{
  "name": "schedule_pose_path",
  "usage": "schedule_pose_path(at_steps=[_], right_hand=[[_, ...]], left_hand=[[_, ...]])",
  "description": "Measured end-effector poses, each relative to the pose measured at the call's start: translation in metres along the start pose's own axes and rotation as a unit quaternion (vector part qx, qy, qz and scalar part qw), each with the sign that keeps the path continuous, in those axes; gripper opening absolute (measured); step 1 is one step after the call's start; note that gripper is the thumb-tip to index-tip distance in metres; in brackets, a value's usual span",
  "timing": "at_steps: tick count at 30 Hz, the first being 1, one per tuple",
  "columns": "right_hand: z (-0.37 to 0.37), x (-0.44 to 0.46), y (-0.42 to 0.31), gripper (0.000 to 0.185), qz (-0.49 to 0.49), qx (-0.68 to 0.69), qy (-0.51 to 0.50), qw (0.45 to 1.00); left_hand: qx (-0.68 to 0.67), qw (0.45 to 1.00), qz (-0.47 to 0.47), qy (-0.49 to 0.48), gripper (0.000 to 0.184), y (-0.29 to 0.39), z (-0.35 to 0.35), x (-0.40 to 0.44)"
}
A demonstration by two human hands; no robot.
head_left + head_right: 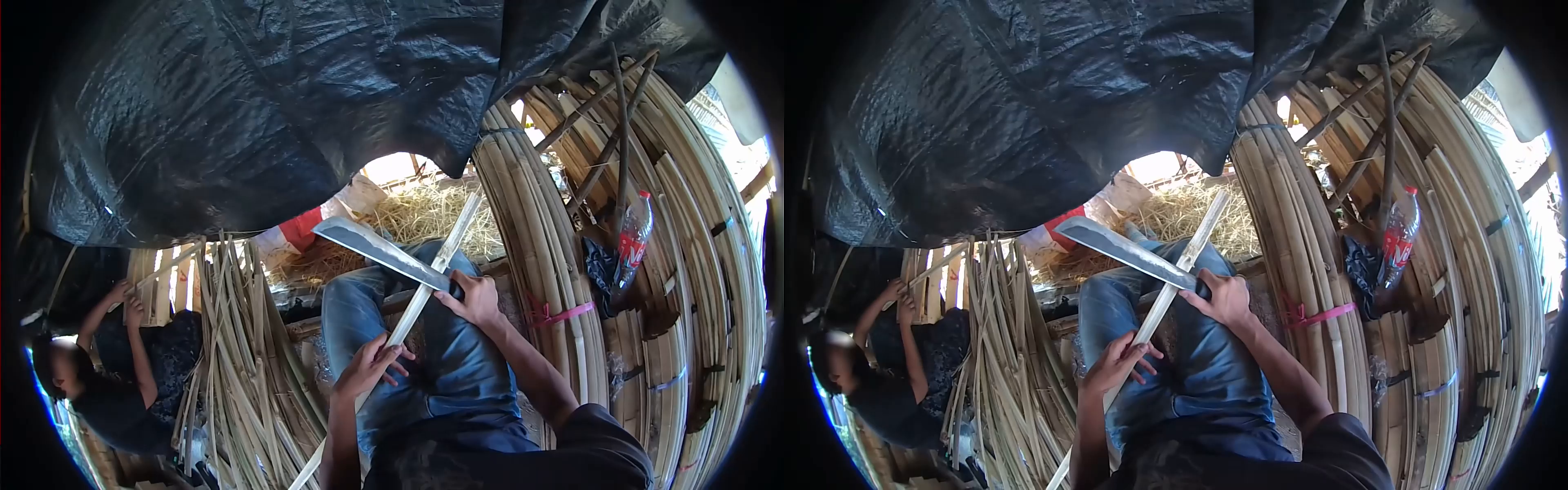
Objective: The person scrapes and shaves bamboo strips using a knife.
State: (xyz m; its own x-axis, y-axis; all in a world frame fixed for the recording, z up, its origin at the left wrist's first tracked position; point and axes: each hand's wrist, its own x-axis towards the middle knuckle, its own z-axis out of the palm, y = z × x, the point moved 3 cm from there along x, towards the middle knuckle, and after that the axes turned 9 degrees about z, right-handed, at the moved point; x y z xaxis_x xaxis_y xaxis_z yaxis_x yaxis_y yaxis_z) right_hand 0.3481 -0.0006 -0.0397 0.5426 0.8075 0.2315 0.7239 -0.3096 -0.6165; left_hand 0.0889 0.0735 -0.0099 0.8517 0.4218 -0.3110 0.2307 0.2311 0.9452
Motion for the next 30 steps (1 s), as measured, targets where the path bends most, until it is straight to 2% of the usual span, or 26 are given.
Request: schedule_pose_path(at_steps=[3,9,11,12,15,16,19,20,21,23,24,25,27,29,30], right_hand=[[-0.003,0.001,-0.007,0.056,-0.036,-0.019,0.009,0.999],[-0.008,0.020,-0.028,0.056,-0.115,-0.051,0.014,0.992],[-0.008,0.030,-0.036,0.056,-0.095,-0.074,0.027,0.992],[-0.002,0.033,-0.035,0.057,-0.049,-0.085,0.015,0.995],[0.014,0.025,-0.052,0.059,-0.053,0.016,0.039,0.998],[0.015,0.022,-0.060,0.058,-0.064,-0.023,0.014,0.998],[0.013,0.015,-0.076,0.060,-0.178,-0.060,-0.031,0.982],[0.010,0.017,-0.078,0.059,-0.228,-0.049,0.005,0.972],[0.011,0.023,-0.073,0.059,-0.230,-0.046,0.006,0.972],[0.010,0.040,-0.066,0.059,-0.232,-0.081,0.073,0.967],[-0.003,0.050,-0.073,0.062,-0.170,-0.109,0.026,0.979],[-0.001,0.050,-0.076,0.062,-0.173,-0.109,0.025,0.979],[-0.001,0.045,-0.083,0.064,-0.215,-0.094,0.016,0.972],[-0.004,0.035,-0.096,0.062,-0.301,-0.120,-0.023,0.946],[-0.009,0.035,-0.100,0.062,-0.346,-0.104,-0.001,0.932]], left_hand=[[0.015,0.999,-0.041,-0.028,0.023,0.005,-0.005,-0.015],[-0.088,0.993,-0.030,0.073,0.034,0.008,0.000,-0.036],[-0.112,0.986,-0.058,0.112,0.035,0.016,0.001,-0.046],[-0.095,0.984,-0.059,0.136,0.036,0.016,0.003,-0.049],[-0.017,0.988,0.011,0.151,0.036,0.021,0.008,-0.050],[-0.010,0.986,0.018,0.165,0.036,0.021,0.008,-0.051],[-0.048,0.976,0.037,0.209,0.043,0.018,0.008,-0.054],[-0.041,0.976,0.017,0.215,0.045,0.017,0.006,-0.058],[-0.039,0.975,0.018,0.218,0.045,0.014,0.004,-0.063],[-0.046,0.969,-0.021,0.241,0.046,0.006,0.003,-0.074],[-0.074,0.968,-0.020,0.238,0.046,0.010,0.007,-0.078],[-0.076,0.968,-0.019,0.240,0.046,0.013,0.006,-0.079],[-0.197,0.952,-0.038,0.230,0.046,0.013,0.009,-0.082],[-0.181,0.953,-0.026,0.243,0.045,0.016,0.009,-0.084],[-0.161,0.953,-0.015,0.255,0.043,0.017,0.008,-0.084]])
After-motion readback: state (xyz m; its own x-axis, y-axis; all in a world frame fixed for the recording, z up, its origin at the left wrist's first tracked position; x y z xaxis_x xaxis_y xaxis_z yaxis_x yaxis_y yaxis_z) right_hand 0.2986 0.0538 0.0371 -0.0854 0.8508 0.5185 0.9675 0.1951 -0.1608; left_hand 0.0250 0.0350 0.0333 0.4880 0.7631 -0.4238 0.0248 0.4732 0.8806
